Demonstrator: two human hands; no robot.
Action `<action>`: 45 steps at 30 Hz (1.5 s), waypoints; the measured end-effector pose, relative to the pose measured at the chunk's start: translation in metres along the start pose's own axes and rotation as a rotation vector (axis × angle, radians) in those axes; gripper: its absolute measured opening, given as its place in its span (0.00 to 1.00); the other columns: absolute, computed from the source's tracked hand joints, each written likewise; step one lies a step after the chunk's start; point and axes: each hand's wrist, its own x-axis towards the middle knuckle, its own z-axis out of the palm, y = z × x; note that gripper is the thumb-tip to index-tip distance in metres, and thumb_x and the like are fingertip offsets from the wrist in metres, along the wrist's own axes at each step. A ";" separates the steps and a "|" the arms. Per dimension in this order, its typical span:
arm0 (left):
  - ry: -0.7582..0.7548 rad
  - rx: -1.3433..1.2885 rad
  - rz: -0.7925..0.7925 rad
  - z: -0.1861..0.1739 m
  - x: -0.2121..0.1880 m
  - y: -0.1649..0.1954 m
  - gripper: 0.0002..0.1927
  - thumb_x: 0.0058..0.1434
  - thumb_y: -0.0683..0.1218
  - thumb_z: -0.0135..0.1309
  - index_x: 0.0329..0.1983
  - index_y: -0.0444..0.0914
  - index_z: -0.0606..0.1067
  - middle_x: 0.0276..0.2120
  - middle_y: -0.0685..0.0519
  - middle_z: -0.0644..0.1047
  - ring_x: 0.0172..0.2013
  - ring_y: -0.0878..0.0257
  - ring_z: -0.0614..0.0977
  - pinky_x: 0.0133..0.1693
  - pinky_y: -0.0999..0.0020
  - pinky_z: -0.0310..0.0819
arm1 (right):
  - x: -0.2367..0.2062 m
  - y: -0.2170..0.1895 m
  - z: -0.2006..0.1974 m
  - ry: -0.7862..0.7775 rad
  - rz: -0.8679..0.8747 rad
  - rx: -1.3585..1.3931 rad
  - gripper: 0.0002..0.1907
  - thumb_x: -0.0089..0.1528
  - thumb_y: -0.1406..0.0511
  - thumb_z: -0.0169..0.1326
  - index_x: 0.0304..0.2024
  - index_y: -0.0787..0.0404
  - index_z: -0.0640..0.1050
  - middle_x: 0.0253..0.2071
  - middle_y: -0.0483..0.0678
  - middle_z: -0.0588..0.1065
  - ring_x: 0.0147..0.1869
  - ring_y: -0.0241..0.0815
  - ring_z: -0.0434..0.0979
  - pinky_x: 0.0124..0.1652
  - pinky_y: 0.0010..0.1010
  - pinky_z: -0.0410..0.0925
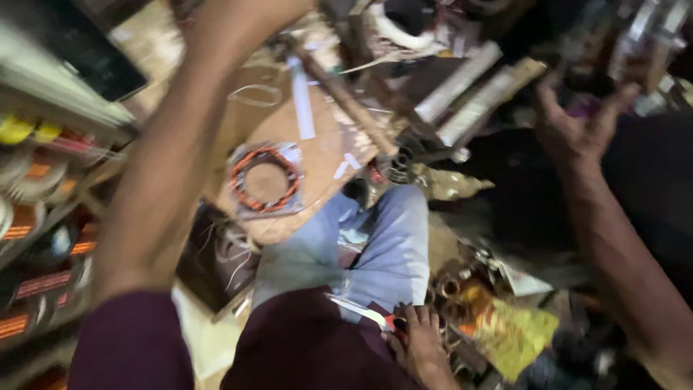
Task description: The person sits on the floor and works on a motor stator, using scissors to cut a green strip and applying it to the copper windings. They then use masking tape to secure the windings and a wooden stick to adjust the components.
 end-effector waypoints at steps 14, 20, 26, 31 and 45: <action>0.030 -0.582 -0.247 0.034 -0.188 -0.026 0.22 0.59 0.37 0.63 0.57 0.33 0.76 0.52 0.45 0.79 0.52 0.61 0.81 0.55 0.68 0.75 | 0.033 0.033 -0.035 -0.232 -0.136 0.527 0.13 0.65 0.58 0.55 0.46 0.59 0.79 0.45 0.48 0.76 0.41 0.37 0.82 0.42 0.30 0.76; 0.088 -0.845 -0.358 0.051 -0.188 -0.031 0.27 0.53 0.28 0.52 0.57 0.34 0.74 0.51 0.48 0.79 0.52 0.61 0.81 0.56 0.69 0.75 | 0.060 0.025 -0.048 0.195 -0.138 0.996 0.16 0.70 0.56 0.48 0.46 0.61 0.78 0.26 0.43 0.70 0.25 0.32 0.66 0.24 0.25 0.61; 0.191 -0.928 -0.261 0.063 -0.200 -0.045 0.31 0.48 0.25 0.44 0.56 0.33 0.72 0.49 0.49 0.77 0.54 0.60 0.79 0.60 0.68 0.72 | 0.092 -0.067 -0.099 0.473 -0.393 0.868 0.16 0.72 0.57 0.50 0.42 0.63 0.78 0.29 0.41 0.72 0.31 0.27 0.67 0.30 0.23 0.63; 0.246 -0.928 -0.179 0.058 -0.199 -0.041 0.30 0.46 0.25 0.42 0.54 0.32 0.73 0.49 0.49 0.76 0.54 0.60 0.79 0.60 0.68 0.71 | 0.124 -0.169 -0.160 0.531 -0.758 0.885 0.22 0.70 0.60 0.52 0.61 0.66 0.71 0.53 0.53 0.76 0.55 0.38 0.75 0.54 0.31 0.70; 0.260 -0.979 -0.239 0.059 -0.204 -0.041 0.26 0.49 0.25 0.45 0.50 0.33 0.75 0.45 0.50 0.78 0.50 0.62 0.80 0.56 0.70 0.73 | 0.056 -0.095 -0.049 0.634 -0.413 0.613 0.16 0.65 0.62 0.57 0.53 0.62 0.77 0.42 0.51 0.81 0.41 0.41 0.82 0.36 0.30 0.72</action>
